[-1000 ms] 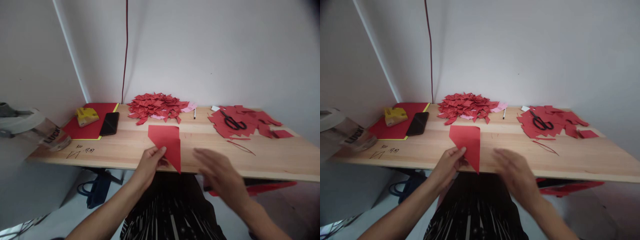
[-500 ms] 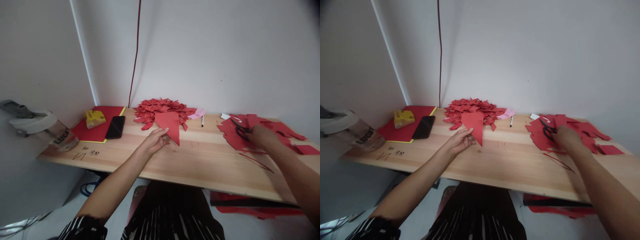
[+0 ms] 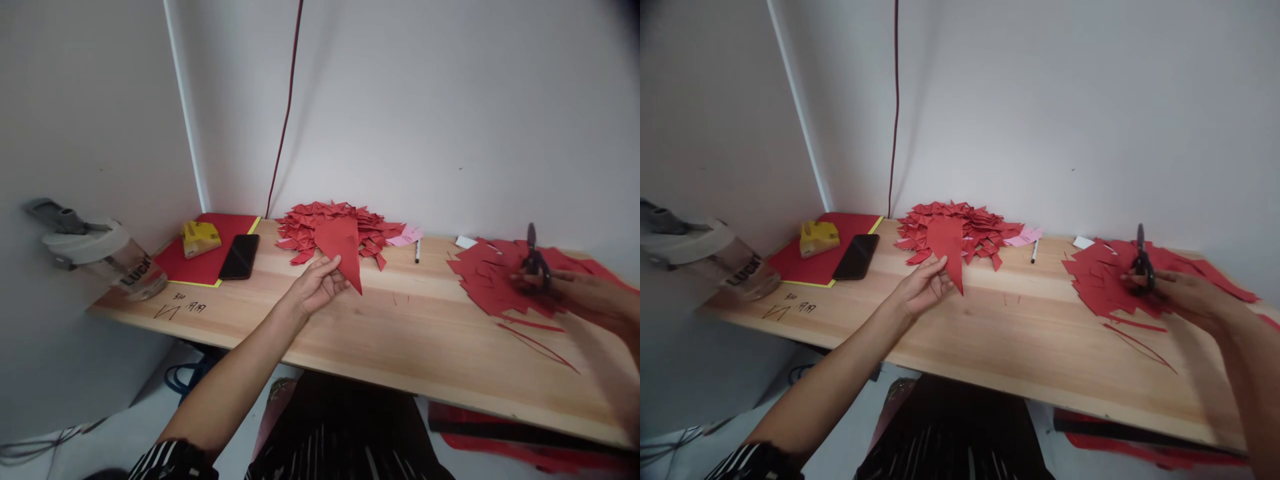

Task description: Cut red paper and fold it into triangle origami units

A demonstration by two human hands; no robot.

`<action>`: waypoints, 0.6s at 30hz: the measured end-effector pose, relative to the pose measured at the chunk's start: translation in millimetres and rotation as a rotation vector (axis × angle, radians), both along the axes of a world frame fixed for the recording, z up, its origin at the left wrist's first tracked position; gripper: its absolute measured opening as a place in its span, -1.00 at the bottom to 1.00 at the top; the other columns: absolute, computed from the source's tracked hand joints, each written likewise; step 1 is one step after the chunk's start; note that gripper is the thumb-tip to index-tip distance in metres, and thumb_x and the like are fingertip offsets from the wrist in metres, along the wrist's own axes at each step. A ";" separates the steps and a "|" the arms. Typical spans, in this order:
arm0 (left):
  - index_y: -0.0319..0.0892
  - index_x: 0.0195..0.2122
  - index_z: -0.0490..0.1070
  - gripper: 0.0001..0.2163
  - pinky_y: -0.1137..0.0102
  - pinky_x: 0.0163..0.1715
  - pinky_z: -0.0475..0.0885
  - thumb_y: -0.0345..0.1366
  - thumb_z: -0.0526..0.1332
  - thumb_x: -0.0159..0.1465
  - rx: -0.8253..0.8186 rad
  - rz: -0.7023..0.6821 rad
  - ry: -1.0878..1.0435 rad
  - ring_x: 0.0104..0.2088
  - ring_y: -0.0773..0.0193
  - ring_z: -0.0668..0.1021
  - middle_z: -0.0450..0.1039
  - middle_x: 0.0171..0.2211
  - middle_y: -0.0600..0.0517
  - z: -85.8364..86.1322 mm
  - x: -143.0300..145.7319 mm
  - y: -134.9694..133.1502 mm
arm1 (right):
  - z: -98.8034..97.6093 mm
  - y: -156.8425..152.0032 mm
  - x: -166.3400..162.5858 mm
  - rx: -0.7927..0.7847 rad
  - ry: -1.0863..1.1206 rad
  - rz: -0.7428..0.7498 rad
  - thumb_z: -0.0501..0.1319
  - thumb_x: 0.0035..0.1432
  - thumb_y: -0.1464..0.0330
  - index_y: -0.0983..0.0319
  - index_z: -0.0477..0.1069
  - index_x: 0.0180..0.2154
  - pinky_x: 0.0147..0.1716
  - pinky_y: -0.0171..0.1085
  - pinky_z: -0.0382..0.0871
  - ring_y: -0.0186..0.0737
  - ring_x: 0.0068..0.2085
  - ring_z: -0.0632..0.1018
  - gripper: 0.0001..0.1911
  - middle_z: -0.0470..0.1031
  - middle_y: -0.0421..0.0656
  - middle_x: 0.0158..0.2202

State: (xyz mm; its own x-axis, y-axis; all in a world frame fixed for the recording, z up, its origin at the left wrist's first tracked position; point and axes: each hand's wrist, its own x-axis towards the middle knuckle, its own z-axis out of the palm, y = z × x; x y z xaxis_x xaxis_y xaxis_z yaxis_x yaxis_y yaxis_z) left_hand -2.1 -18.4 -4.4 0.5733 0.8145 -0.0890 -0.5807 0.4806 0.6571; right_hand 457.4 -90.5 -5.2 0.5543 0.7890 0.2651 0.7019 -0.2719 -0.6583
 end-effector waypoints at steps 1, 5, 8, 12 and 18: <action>-0.28 -0.20 0.41 -0.91 0.49 -0.43 0.52 -0.44 0.21 0.27 0.004 0.012 0.006 -0.44 0.35 0.61 0.56 -0.37 -0.01 0.3 0.1 0.3 | -0.8 -1.5 -6.1 -0.065 0.369 0.045 0.16 0.20 0.48 0.38 0.57 -0.48 -0.38 -0.23 0.42 -0.18 -0.38 0.61 -0.73 0.59 0.12 -0.38; -0.29 -0.26 0.40 -0.95 0.47 -0.44 0.53 -0.44 0.24 0.25 -0.025 0.101 0.059 -0.48 0.32 0.61 0.57 -0.42 -0.03 1.0 0.9 2.0 | 1.8 -2.9 -40.2 0.036 0.985 0.060 0.20 0.11 0.52 0.21 0.46 -0.48 -0.51 -0.36 0.38 -0.32 -0.48 0.45 -0.83 0.43 -0.14 -0.47; -0.28 -0.33 0.37 -0.94 0.45 -0.41 0.54 -0.45 0.26 0.22 -0.048 0.170 0.081 -0.51 0.33 0.60 0.55 -0.48 -0.01 1.1 1.0 2.8 | 10.2 1.0 -69.4 0.153 1.205 0.208 0.08 0.32 0.27 0.19 0.32 -0.53 -0.61 -0.37 0.18 -0.43 -0.59 0.26 -0.65 0.18 -0.24 -0.55; -0.28 -0.34 0.36 -0.91 0.43 -0.41 0.56 -0.48 0.28 0.18 -0.021 0.222 0.067 -0.51 0.34 0.59 0.54 -0.48 -0.01 1.6 0.3 2.2 | 18.1 10.6 -111.4 0.167 1.325 0.237 -0.06 0.27 -0.08 0.21 0.26 -0.56 -0.56 -0.28 0.13 -0.46 -0.60 0.16 -0.42 0.02 -0.31 -0.58; -0.28 -0.27 0.39 -0.78 0.45 -0.40 0.56 -0.41 0.37 0.08 0.060 0.273 0.071 -0.51 0.39 0.56 0.52 -0.46 0.04 1.9 0.0 0.1 | 17.0 26.8 -200.7 0.085 0.873 0.554 0.12 0.03 -0.22 0.19 0.30 -0.40 -0.54 -0.27 0.16 -0.38 -0.57 0.31 -0.42 0.26 -0.24 -0.57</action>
